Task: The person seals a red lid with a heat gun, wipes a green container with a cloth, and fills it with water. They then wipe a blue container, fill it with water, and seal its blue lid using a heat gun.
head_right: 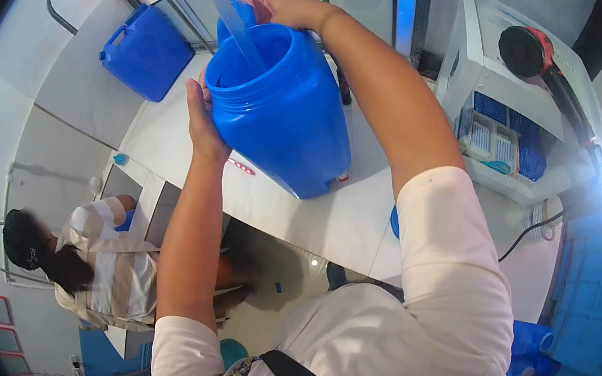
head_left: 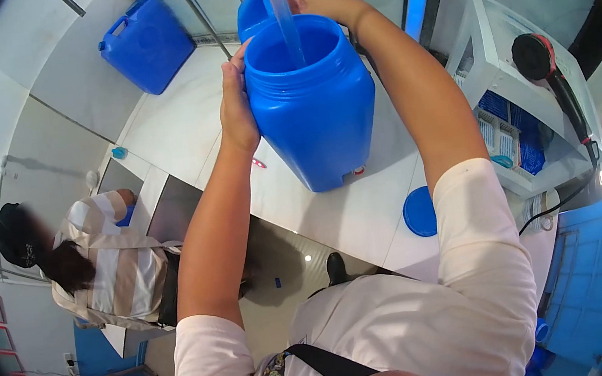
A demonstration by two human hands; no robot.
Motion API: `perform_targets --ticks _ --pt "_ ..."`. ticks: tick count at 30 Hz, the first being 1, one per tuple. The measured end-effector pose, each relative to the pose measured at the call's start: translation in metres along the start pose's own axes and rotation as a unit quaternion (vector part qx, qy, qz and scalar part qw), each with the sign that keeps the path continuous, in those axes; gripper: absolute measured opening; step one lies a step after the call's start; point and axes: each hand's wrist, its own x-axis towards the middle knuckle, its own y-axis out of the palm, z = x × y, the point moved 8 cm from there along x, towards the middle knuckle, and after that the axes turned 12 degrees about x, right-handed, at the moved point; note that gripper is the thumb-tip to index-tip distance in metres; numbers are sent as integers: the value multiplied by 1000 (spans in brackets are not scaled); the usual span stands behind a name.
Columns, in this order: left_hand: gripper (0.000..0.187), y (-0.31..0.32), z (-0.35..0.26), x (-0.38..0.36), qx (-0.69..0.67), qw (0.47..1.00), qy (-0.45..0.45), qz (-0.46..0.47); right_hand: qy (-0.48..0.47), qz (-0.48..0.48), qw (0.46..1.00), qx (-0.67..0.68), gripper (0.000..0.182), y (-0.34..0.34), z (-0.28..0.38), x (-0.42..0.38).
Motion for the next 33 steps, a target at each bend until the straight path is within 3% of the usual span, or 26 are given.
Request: perform_targets --ticks 2,4,5,7,8,10,13,15,17,19,21,23,24,26,27,29,31,33 --pt "74 3 -3 0 20 1000 0 7 5 48 999 -1 64 9 -28 15" --pt "75 3 -3 -1 24 1000 2 9 148 103 981 76 80 11 -48 16" --pt "76 3 -3 -1 27 1000 -3 10 146 104 981 76 80 13 -66 10" --pt "76 6 -8 -3 38 999 2 7 291 -11 942 167 73 10 -115 -20" --pt "76 7 -11 -4 47 999 6 6 290 -10 942 166 73 10 -97 -27" --pt "72 7 -9 -4 25 1000 6 12 355 -119 835 402 70 11 -72 -60" --pt "67 6 -6 -1 5 1000 10 20 369 -87 820 430 78 18 -130 -107" --pt "66 6 -6 0 6 1000 16 18 495 -153 732 442 90 21 -88 -154" --pt "65 6 -6 0 18 1000 21 15 269 -109 876 386 92 10 -13 -167" --pt "64 3 -3 2 23 999 29 13 471 -245 690 492 85 29 -9 -233" --pt "64 3 -3 2 29 999 35 12 444 -285 683 506 60 33 18 -270" --pt "63 5 -5 2 23 999 32 19 305 -286 824 381 59 25 72 -269" --pt "63 3 -5 2 23 999 32 17 305 -285 825 381 59 34 86 -278" --pt "62 3 -1 3 14 999 29 33 183 -194 961 71 46 40 136 -269" --pt "62 2 0 2 13 999 29 32 183 -192 962 71 46 39 143 -261" --pt "63 1 1 3 7 1000 16 26 260 -240 909 222 38 25 147 -231" --pt "63 0 5 5 16 999 21 24 339 -239 868 272 44 3 50 -244" --pt "64 0 5 4 23 999 27 20 208 -212 881 368 52 -23 53 -160"
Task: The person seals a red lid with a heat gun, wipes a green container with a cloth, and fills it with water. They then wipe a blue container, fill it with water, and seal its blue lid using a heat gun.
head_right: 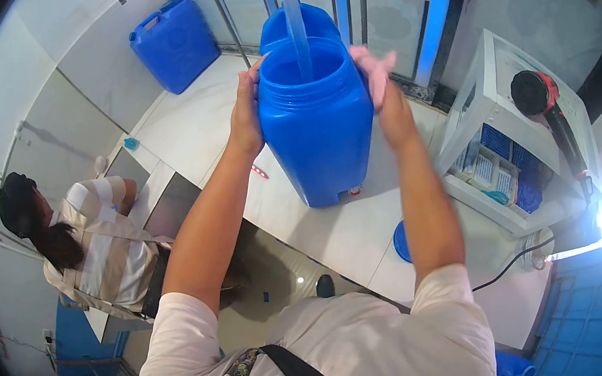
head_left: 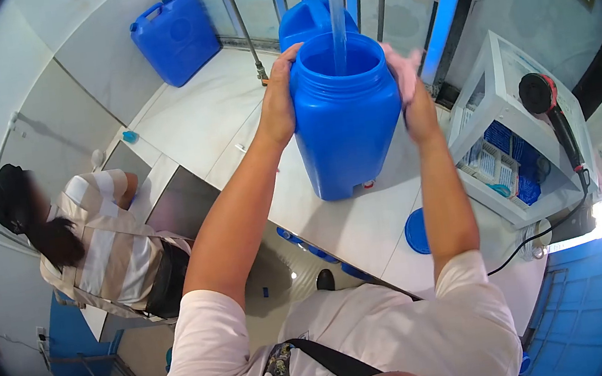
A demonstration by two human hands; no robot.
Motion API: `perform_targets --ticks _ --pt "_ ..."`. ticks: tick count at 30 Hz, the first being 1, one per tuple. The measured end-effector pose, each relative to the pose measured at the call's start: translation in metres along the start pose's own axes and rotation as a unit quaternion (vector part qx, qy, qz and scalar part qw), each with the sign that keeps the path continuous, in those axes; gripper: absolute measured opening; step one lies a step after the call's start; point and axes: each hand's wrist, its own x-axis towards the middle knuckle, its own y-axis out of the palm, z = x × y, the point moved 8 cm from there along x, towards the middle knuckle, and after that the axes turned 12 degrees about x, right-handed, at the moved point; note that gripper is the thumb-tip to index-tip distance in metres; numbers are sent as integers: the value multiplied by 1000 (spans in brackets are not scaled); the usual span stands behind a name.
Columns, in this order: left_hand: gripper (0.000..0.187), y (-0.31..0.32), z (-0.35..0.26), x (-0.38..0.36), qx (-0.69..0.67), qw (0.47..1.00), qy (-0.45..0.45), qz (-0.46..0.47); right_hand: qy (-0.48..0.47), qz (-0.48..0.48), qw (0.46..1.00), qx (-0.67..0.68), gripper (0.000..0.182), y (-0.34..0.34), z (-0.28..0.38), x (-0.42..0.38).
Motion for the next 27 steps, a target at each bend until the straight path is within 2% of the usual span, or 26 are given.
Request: perform_targets --ticks 1,3,5,6,8,9,11,12,14,15,17,18,20,21,22,23,24,25,27 --pt "64 1 -1 0 -12 1000 -2 3 0 2 1000 -1 52 3 8 25" --pt "64 1 -1 2 -25 1000 -3 4 130 33 989 -58 55 6 0 65" --pt "64 0 -3 3 11 1000 15 4 259 64 957 -116 57 2 -18 94" --pt "64 -2 0 3 11 1000 14 0 262 66 956 -116 57 0 -25 118" --pt "63 -6 3 5 28 999 26 -6 270 267 876 -296 52 25 -45 141" --pt "63 -8 5 6 27 999 25 -11 272 271 875 -296 52 30 -46 143" --pt "62 -10 2 5 54 998 37 -13 176 378 850 -323 44 76 -24 136" --pt "62 -13 2 5 53 998 36 -18 178 382 847 -323 44 79 -27 139" --pt "61 -14 2 6 93 994 45 -35 283 388 823 -303 42 69 -43 137" --pt "61 -14 4 8 89 994 42 -36 287 387 821 -304 42 64 -48 136" --pt "60 -14 10 12 66 997 39 -12 198 346 873 -280 46 54 -48 138" --pt "59 -14 11 14 75 996 42 -8 202 338 876 -278 46 44 -51 132" --pt "59 -17 15 17 73 996 41 -14 219 254 906 -257 46 20 -48 123" --pt "59 -19 18 19 72 996 41 -24 224 250 906 -256 46 15 -53 109" --pt "60 -19 24 21 50 998 26 -20 227 149 952 -138 49 1 -57 94" --pt "60 -17 26 21 47 999 18 -17 224 43 974 -17 52 -19 -63 75" --pt "60 -15 25 24 25 1000 6 -16 187 14 981 -45 56 -37 -71 58" --pt "60 -14 28 26 3 1000 -6 -16 190 10 981 -45 56 -35 -70 38" --pt "60 -12 34 32 25 1000 -2 -17 34 -46 998 2 59 -15 -45 -5"
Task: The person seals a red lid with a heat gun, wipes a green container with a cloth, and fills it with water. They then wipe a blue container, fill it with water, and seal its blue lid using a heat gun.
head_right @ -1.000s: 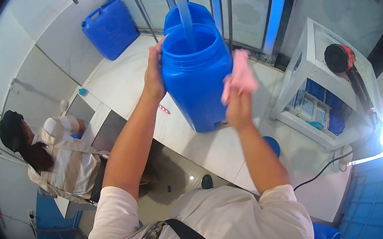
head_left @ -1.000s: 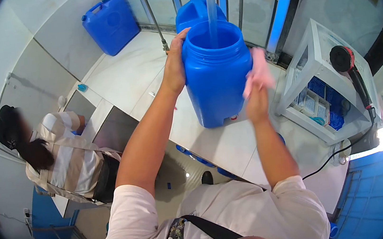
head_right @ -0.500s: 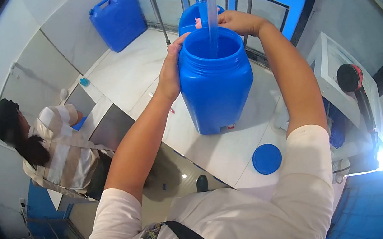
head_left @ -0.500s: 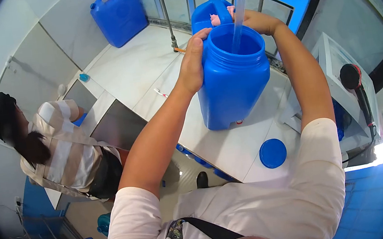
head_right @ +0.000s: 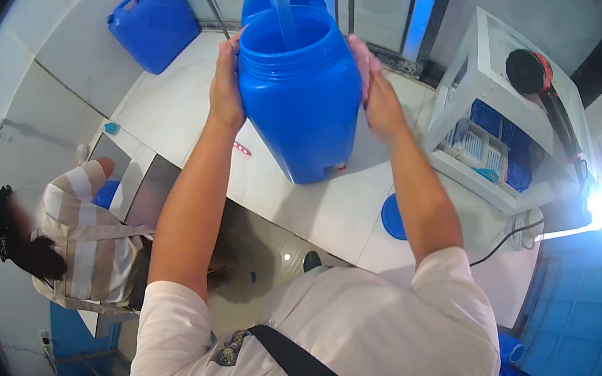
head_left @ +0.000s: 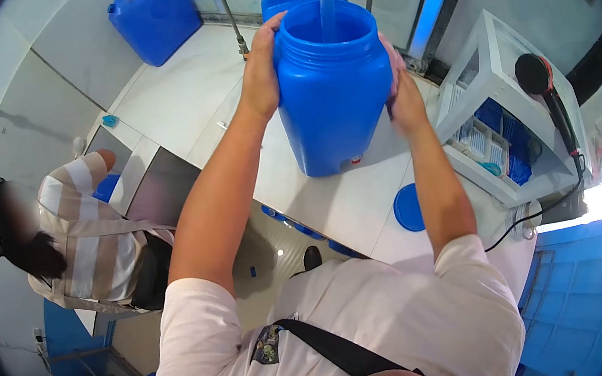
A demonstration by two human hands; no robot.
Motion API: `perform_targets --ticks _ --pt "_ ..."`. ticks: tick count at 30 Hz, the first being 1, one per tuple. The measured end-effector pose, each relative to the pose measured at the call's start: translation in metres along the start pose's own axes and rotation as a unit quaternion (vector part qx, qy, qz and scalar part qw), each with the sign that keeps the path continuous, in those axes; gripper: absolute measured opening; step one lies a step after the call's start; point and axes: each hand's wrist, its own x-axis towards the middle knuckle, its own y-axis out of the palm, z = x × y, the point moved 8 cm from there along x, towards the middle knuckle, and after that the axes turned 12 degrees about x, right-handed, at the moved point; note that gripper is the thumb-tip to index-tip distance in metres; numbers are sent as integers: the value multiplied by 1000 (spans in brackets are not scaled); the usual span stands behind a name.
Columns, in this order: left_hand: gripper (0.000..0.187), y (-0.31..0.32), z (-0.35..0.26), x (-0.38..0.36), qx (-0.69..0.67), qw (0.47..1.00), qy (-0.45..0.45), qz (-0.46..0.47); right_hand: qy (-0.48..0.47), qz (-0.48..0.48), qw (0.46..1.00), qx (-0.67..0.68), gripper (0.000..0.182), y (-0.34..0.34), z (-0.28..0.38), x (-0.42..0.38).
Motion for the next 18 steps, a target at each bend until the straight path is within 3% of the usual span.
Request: perform_targets --ticks 3,4,6,8,10,12,14,15,16,18 --pt "65 3 0 7 6 1000 -15 4 -40 -13 999 1 61 28 13 -48" --pt "65 3 2 9 8 1000 -21 5 -95 25 985 -144 58 52 27 -56" --pt "73 6 7 14 -35 999 -25 31 -195 100 882 -418 59 104 44 -71" --pt "84 -1 16 14 -182 978 -78 64 -281 187 700 -629 62 150 34 -70" --pt "85 -44 11 10 -166 982 -82 -30 -302 206 700 -613 55 165 11 -67" --pt "73 -83 -9 -7 48 990 -40 -128 -328 222 697 -598 49 165 -14 -63" --pt "55 -98 -44 -41 204 955 17 -214 -323 312 537 -714 32 168 -59 -68" --pt "53 -99 -41 -56 194 960 0 -201 -348 312 470 -749 20 168 -58 -70" --pt "51 -99 -35 -71 182 965 -16 -190 -349 314 472 -747 20 174 -46 -66" --pt "50 -69 -19 -97 52 978 -64 -192 -274 379 691 -552 20 192 -8 -52"
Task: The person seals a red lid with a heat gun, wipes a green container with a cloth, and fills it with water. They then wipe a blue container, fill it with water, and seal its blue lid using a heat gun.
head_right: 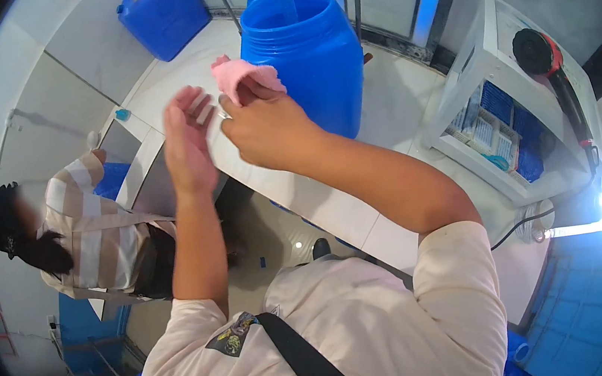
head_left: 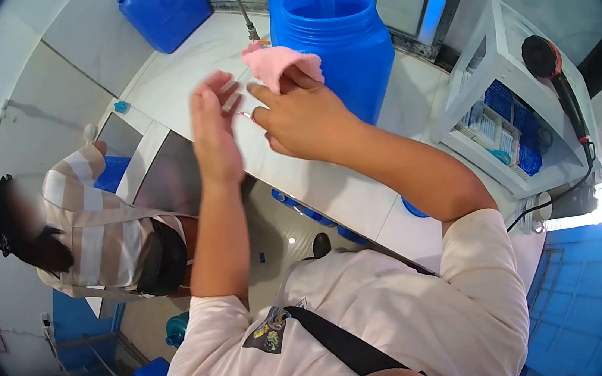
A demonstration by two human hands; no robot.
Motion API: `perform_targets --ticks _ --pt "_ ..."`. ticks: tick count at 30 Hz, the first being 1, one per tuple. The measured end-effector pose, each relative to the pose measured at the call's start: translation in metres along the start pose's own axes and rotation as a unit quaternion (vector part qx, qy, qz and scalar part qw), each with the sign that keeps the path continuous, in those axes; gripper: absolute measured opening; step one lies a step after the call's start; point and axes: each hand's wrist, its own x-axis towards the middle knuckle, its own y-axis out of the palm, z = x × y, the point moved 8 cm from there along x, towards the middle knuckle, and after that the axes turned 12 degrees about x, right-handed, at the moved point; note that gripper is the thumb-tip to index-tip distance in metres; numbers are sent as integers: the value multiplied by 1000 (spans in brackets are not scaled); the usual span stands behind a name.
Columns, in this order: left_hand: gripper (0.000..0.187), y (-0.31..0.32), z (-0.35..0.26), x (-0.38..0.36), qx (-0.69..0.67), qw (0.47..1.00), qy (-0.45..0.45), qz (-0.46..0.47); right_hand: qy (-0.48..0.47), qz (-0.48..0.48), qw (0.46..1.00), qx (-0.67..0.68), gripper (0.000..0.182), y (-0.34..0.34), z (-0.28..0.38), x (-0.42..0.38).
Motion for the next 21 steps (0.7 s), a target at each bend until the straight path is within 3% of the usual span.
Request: perform_targets --ticks 2,4,5,7,8,9,10,11,12,14,15,16,17,18,20,21 --pt "54 37 12 -22 -176 984 -28 27 -1 -24 996 81 19 -13 0 10" --pt "62 59 21 -30 -252 964 -72 49 16 -104 966 237 19 -31 -11 16" --pt "62 65 26 -31 -253 964 -69 45 41 -162 938 303 18 -49 -12 14" --pt "68 86 41 -32 -84 986 -87 119 38 -196 925 322 18 -78 -8 8" --pt "68 88 42 -28 -86 986 -80 116 39 -233 911 338 18 -90 -11 3" --pt "70 91 33 -20 -67 990 -13 121 -44 -323 909 258 20 -109 -4 -10" --pt "72 92 25 -14 -49 989 52 127 -55 -345 908 231 20 -124 -6 -21" --pt "82 88 33 -3 -11 984 25 175 -65 -367 905 204 21 -139 -11 -35" --pt "89 88 54 15 -28 977 -59 201 -16 -394 897 198 24 -142 -33 -53" --pt "87 94 47 60 -72 984 59 155 35 -418 887 194 33 -132 -65 -72" --pt "87 92 53 82 -72 984 59 154 97 -432 881 167 45 -125 -84 -75" --pt "86 99 59 103 -77 974 44 210 157 -444 872 137 59 -115 -100 -81" --pt "85 105 63 123 -83 960 31 266 216 -396 874 181 93 -89 -117 -84" --pt "85 100 63 147 -82 959 38 268 211 -400 874 179 93 -79 -121 -85" --pt "91 110 71 178 132 907 91 390 196 -378 890 159 101 -64 -124 -82" --pt "89 113 77 205 236 882 184 365 195 -389 884 172 102 -62 -127 -83"
